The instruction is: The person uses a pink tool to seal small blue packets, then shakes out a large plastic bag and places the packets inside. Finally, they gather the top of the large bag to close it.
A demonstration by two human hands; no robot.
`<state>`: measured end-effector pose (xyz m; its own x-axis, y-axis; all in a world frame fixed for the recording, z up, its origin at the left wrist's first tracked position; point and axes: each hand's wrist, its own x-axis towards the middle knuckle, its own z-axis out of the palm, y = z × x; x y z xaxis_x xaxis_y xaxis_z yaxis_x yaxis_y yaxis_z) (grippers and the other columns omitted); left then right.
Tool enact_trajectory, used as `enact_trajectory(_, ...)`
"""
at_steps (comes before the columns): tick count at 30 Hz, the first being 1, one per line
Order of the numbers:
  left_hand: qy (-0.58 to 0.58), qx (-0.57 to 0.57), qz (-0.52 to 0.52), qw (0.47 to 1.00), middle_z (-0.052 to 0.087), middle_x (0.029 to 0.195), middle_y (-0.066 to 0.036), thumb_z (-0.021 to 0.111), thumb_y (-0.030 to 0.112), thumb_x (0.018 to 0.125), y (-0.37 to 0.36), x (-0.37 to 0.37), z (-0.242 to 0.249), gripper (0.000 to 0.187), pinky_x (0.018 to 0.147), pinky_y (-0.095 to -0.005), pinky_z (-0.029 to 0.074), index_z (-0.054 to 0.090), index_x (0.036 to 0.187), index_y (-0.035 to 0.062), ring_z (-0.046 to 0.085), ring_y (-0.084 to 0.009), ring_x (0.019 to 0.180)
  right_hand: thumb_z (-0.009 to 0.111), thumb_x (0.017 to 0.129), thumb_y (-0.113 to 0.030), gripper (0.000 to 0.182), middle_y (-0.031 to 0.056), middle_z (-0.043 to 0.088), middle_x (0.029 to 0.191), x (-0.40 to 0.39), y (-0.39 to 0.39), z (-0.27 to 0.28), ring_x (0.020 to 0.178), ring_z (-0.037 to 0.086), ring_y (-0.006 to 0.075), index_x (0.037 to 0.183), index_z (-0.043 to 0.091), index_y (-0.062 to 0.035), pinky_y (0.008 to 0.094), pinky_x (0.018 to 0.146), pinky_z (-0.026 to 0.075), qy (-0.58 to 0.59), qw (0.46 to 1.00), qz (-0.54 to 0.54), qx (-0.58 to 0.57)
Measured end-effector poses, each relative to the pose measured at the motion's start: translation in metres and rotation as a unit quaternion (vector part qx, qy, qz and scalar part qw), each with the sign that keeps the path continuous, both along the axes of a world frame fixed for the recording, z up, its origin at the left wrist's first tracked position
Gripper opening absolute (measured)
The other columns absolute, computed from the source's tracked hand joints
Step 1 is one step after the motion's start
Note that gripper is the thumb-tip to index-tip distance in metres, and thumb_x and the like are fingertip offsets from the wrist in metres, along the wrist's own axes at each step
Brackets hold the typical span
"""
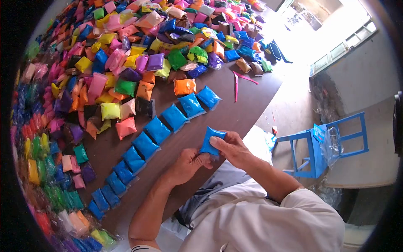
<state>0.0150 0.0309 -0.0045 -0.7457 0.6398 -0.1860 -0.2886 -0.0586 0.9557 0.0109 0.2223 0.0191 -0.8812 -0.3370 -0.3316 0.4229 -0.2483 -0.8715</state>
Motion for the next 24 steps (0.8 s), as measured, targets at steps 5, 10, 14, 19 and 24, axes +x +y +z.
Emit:
enact_trajectory(5, 0.004, 0.027, 0.016, 0.999, 0.066, 0.100, -0.009, 0.051, 0.027, 0.097, 0.004, 0.001, 0.004, 0.032, 0.077, -0.0316, 0.051, 0.061, 0.107, -0.0019, 0.064, -0.0164, 0.085, 0.060, 0.092, -0.020, 0.020, 0.0053, 0.063, 0.079, 0.004, 0.000, -0.003, 0.072, 0.062, 0.0133, 0.091, 0.061, -0.0001, 0.0294, 0.064, 0.052, 0.035, 0.998, 0.050, -0.020)
enact_trajectory(10, 0.026, 0.009, -0.001, 1.000, 0.067, 0.096, -0.009, 0.050, 0.030, 0.098, 0.003, 0.000, 0.007, 0.035, 0.077, -0.0315, 0.051, 0.062, 0.105, -0.0024, 0.064, -0.0165, 0.084, 0.061, 0.092, -0.020, 0.020, 0.0058, 0.063, 0.078, 0.005, -0.003, 0.004, 0.068, 0.062, 0.0147, 0.090, 0.060, -0.0004, 0.0301, 0.059, 0.053, 0.047, 0.998, 0.035, -0.029)
enact_trajectory(14, 0.025, 0.001, -0.005, 1.000, 0.068, 0.094, -0.010, 0.049, 0.031, 0.098, 0.001, -0.001, 0.007, 0.037, 0.077, -0.0319, 0.052, 0.063, 0.102, -0.0029, 0.064, -0.0167, 0.084, 0.062, 0.091, -0.022, 0.021, 0.0056, 0.063, 0.078, 0.008, -0.003, -0.006, 0.069, 0.062, 0.0144, 0.091, 0.060, -0.0011, 0.0298, 0.059, 0.052, 0.038, 0.999, 0.004, -0.030)
enact_trajectory(19, -0.021, 0.068, 0.021, 0.997, 0.066, 0.098, -0.011, 0.047, 0.034, 0.098, 0.004, 0.001, -0.011, 0.040, 0.077, -0.0323, 0.053, 0.063, 0.100, -0.0028, 0.064, -0.0178, 0.085, 0.063, 0.091, -0.025, 0.023, 0.0054, 0.063, 0.083, 0.006, 0.004, -0.018, 0.075, 0.060, 0.0135, 0.095, 0.060, -0.0022, 0.0283, 0.066, 0.049, 0.001, 0.995, 0.006, -0.097)
enact_trajectory(24, -0.001, 0.041, 0.016, 0.999, 0.065, 0.095, -0.009, 0.045, 0.031, 0.100, 0.003, 0.001, -0.006, 0.037, 0.075, -0.0289, 0.054, 0.059, 0.104, -0.0020, 0.063, -0.0153, 0.082, 0.064, 0.090, -0.026, 0.024, 0.0065, 0.064, 0.083, 0.004, 0.005, -0.022, 0.072, 0.061, 0.0138, 0.097, 0.060, -0.0031, 0.0253, 0.062, 0.047, 0.037, 0.995, 0.016, -0.096)
